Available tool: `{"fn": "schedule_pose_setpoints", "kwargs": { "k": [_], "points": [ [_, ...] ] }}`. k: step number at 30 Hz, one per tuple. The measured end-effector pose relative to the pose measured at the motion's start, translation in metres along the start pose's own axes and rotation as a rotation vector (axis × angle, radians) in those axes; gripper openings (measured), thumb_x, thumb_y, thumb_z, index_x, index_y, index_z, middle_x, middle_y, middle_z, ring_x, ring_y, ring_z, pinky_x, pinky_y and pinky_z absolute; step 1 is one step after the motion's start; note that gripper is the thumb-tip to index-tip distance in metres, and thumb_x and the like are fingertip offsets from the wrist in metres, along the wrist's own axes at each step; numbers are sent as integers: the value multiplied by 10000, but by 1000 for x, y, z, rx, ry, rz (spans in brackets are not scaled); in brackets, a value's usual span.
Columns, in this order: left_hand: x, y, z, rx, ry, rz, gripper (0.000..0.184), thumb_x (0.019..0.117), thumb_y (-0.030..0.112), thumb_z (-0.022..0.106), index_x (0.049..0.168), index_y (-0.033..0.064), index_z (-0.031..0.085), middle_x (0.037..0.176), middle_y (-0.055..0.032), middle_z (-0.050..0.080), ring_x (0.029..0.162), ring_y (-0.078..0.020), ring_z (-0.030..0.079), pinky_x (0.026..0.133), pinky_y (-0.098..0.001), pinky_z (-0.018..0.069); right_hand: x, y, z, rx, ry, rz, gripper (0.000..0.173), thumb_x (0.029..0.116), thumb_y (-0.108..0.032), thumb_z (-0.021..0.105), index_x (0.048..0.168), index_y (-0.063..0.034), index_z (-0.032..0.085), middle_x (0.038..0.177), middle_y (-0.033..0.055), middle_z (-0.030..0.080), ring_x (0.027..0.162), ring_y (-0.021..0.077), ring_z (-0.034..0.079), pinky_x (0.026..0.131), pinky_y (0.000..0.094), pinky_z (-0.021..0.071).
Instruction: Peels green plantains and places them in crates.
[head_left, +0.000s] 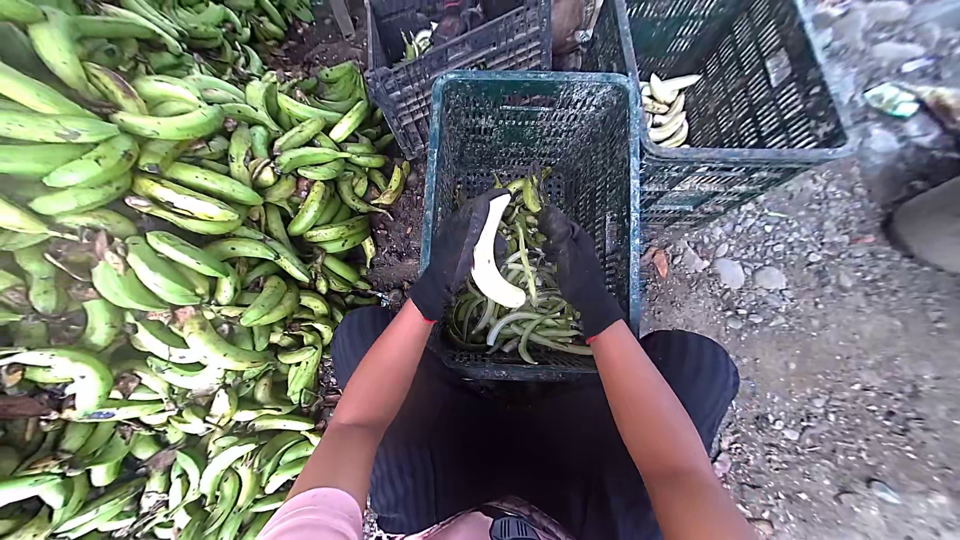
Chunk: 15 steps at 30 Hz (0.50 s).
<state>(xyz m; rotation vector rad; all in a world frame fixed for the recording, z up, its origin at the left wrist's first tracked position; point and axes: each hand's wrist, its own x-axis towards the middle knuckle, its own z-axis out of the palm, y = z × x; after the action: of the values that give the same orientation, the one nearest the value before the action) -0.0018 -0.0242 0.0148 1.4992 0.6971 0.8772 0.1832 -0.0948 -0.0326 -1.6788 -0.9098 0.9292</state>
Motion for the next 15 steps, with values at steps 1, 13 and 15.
{"fn": "schedule_pose_setpoints", "kwargs": {
  "k": [1, 13, 15],
  "points": [
    [0, 4, -5, 53, -18, -61, 480, 1096, 309, 270, 1418, 49, 513, 867, -22, 685, 668, -89, 651, 630, -275, 592, -4, -8, -7, -73, 8, -10, 552, 1057, -522, 408, 1325, -81, 606, 1110, 116, 672, 976, 196, 650, 878, 455, 528],
    [48, 77, 27, 556, -388, -18, 507, 1064, 326, 510, 1491, 58, 466, 1179, -124, 690, 1007, -170, 689, 913, -414, 572, -23, -43, -116, -39, 353, -102, 532, 1064, -498, 400, 1294, -75, 626, 1122, 74, 690, 903, 142, 673, 824, 398, 574],
    [76, 107, 44, 335, -282, 270, 548, 1067, 227, 451, 1535, -30, 328, 1330, -144, 619, 1168, -154, 637, 1010, -352, 544, -29, -45, -127, 88, 391, -147, 577, 1082, -519, 327, 1352, -86, 598, 1125, 50, 693, 832, 106, 677, 761, 342, 584]
  ]
}}
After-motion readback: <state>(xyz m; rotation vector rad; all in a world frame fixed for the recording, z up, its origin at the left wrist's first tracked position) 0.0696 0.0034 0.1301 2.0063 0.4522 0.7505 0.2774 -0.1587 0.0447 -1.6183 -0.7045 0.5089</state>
